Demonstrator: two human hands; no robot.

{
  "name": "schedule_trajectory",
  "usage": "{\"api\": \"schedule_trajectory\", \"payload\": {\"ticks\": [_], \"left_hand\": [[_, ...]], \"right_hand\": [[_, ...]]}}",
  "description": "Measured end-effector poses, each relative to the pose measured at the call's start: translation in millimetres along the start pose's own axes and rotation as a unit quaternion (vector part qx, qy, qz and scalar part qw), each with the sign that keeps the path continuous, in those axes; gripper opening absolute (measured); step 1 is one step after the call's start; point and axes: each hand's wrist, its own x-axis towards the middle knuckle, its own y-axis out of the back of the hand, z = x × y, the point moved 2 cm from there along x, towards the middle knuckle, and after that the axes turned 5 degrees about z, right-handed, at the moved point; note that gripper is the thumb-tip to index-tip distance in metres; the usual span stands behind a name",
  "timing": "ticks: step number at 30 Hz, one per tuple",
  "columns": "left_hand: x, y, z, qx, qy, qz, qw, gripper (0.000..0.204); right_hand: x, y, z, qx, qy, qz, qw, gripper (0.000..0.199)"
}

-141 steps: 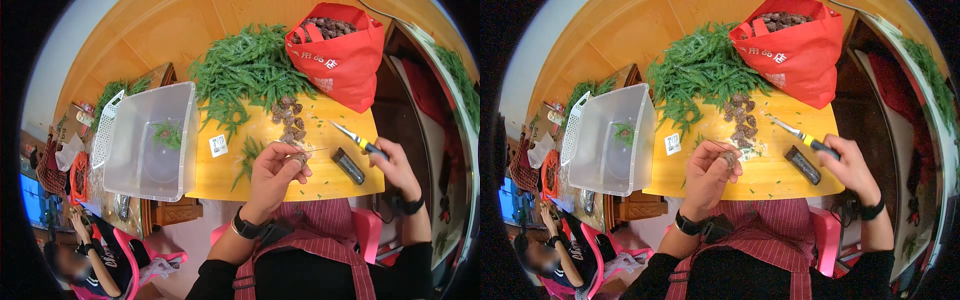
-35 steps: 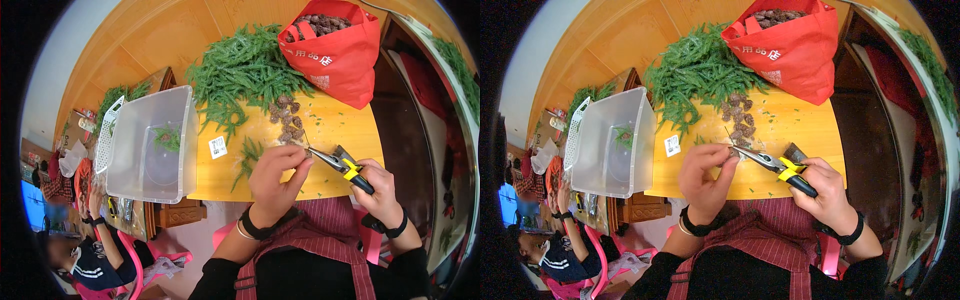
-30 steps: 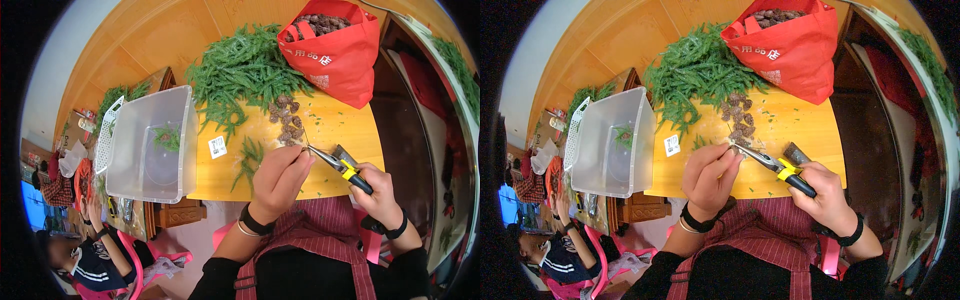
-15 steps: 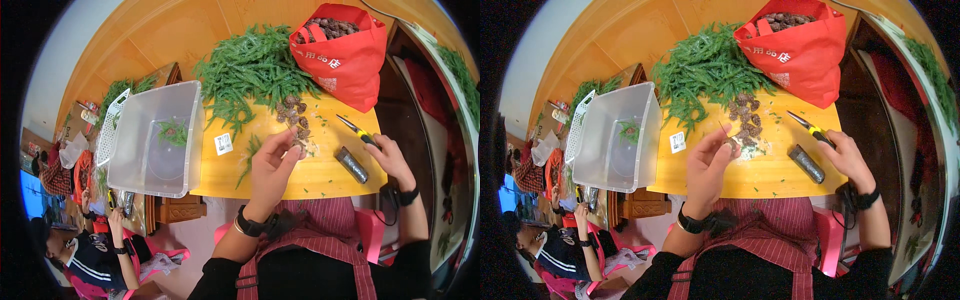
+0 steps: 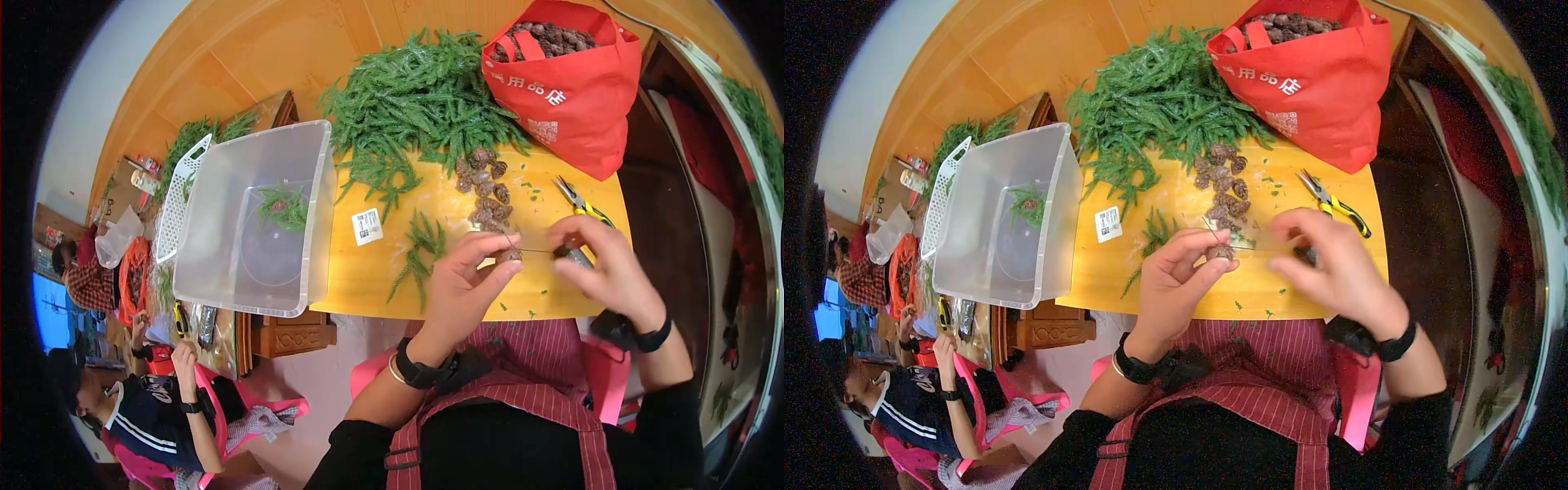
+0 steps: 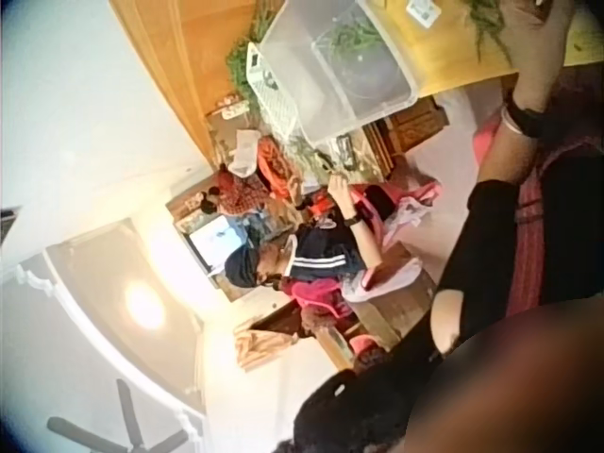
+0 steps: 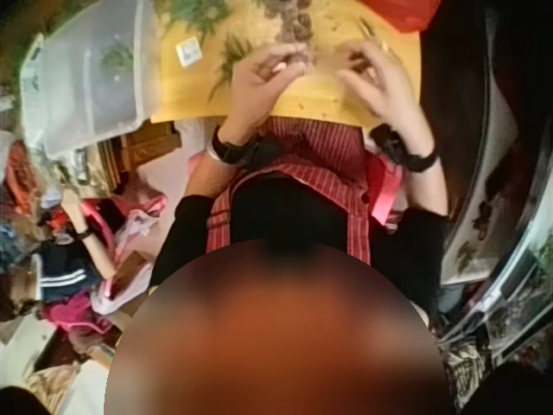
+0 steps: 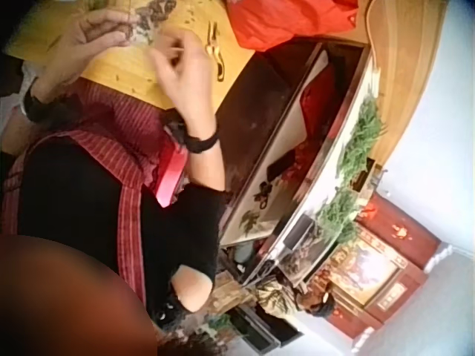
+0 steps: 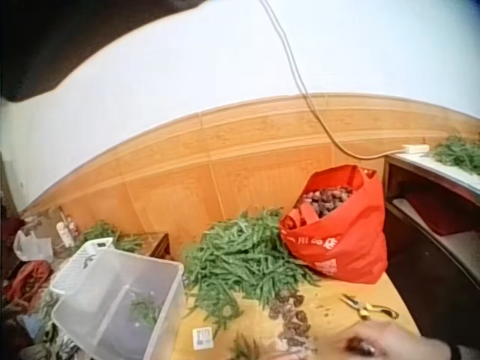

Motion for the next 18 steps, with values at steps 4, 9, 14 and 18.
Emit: {"api": "schedule_trajectory", "payload": {"ticks": [4,9,14,18], "left_hand": [[-1.8,-8.2,3.0,0.009,-0.02,-0.017,1.0,0.028],[-3.5,-1.2,6.2,-0.006,-0.035,-0.062,0.997,0.027],[-9.2,1.2,7.0,-0.048,0.045,-0.076,0.995,0.026],[-6.8,0.1,6.7,-0.012,-0.012,-0.075,0.997,0.026]], "right_hand": [[7.3,-20.9,-16.6,0.083,0.028,-0.017,0.996,0.036],[9.1,-36.1,-5.6,0.294,-0.059,-0.07,0.951,0.038],[9.4,-46.1,5.2,0.501,-0.103,-0.102,0.853,0.038],[8.1,-47.2,5.7,0.435,-0.035,-0.09,0.895,0.034]]}}
